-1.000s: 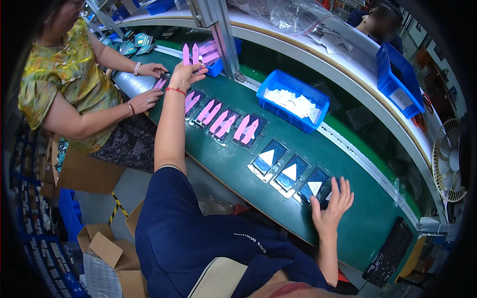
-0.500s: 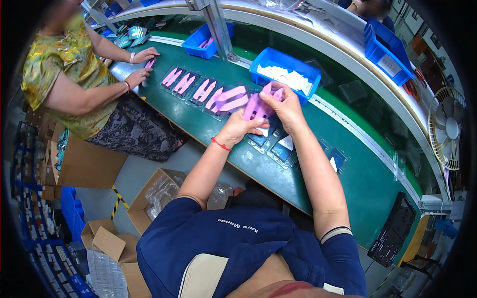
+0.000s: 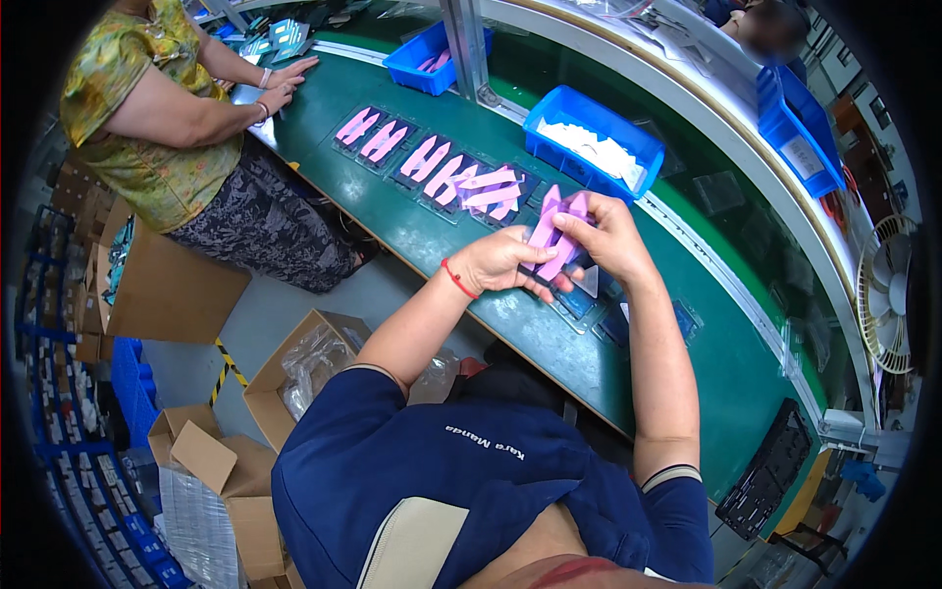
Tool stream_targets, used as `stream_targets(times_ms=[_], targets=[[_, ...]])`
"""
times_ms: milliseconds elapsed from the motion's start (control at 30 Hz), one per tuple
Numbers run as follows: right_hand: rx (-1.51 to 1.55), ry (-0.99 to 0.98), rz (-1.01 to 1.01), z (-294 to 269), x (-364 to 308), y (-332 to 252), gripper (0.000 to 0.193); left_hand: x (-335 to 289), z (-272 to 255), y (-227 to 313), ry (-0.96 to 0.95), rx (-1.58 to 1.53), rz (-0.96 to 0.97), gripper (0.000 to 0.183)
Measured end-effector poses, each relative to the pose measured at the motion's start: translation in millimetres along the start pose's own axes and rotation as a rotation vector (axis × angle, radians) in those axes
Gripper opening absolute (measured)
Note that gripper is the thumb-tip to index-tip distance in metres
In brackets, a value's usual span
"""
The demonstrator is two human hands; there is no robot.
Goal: Assembling electronic components by placing screens into plastic frames, adding padding, and attaching pink covers.
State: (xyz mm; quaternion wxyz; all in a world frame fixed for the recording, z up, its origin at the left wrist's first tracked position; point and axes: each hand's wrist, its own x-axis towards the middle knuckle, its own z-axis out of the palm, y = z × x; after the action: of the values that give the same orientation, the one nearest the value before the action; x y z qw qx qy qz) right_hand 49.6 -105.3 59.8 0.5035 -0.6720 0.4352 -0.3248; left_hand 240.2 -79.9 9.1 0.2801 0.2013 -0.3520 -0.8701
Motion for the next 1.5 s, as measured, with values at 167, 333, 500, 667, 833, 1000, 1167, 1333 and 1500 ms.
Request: stream_targets(times_ms=[167,333,500,667,833,1000,1167,1333,1500], targets=[[-0.344,0.043,-0.257,24.1,66.3,-6.2,0.033,-51.1,-13.0,-18.9,0.168,-0.136,0.168,0.044],[-0.947,-0.264,-0.356,61.4,113.9,-9.8,0.05,-97.8,-20.1,-27.3,0.345,-0.135,0.369,0.043],[-1.037,-0.437,-0.216,78.8,124.8,-28.3,0.056,-112.3,-31.6,-31.3,0.373,-0.204,0.469,0.045],[-1.126,-0.504,-0.178,83.2,127.3,-38.6,0.056,-114.2,-37.3,-31.9,0.331,-0.211,0.454,0.045],[-1.111,-0.488,-0.223,71.6,128.7,-36.1,0.036,-110.3,-37.0,-31.3,0.309,-0.244,0.465,0.045],[-0.75,-0.208,-0.246,26.7,92.6,-67.2,0.018,-103.9,-22.6,-29.3,0.393,-0.255,0.51,0.042],[0.073,-0.018,0.005,34.5,29.1,-52.8,0.023,-72.7,1.6,-38.3,0.432,-0.274,0.515,0.034],[-0.045,0.328,-0.039,50.5,-4.3,0.0,0.027,-51.1,15.2,-40.6,0.312,-0.345,0.478,0.033],[-0.271,0.432,-0.049,48.5,-17.6,14.2,0.033,-57.3,16.9,-47.2,0.532,-0.08,0.42,0.032]])
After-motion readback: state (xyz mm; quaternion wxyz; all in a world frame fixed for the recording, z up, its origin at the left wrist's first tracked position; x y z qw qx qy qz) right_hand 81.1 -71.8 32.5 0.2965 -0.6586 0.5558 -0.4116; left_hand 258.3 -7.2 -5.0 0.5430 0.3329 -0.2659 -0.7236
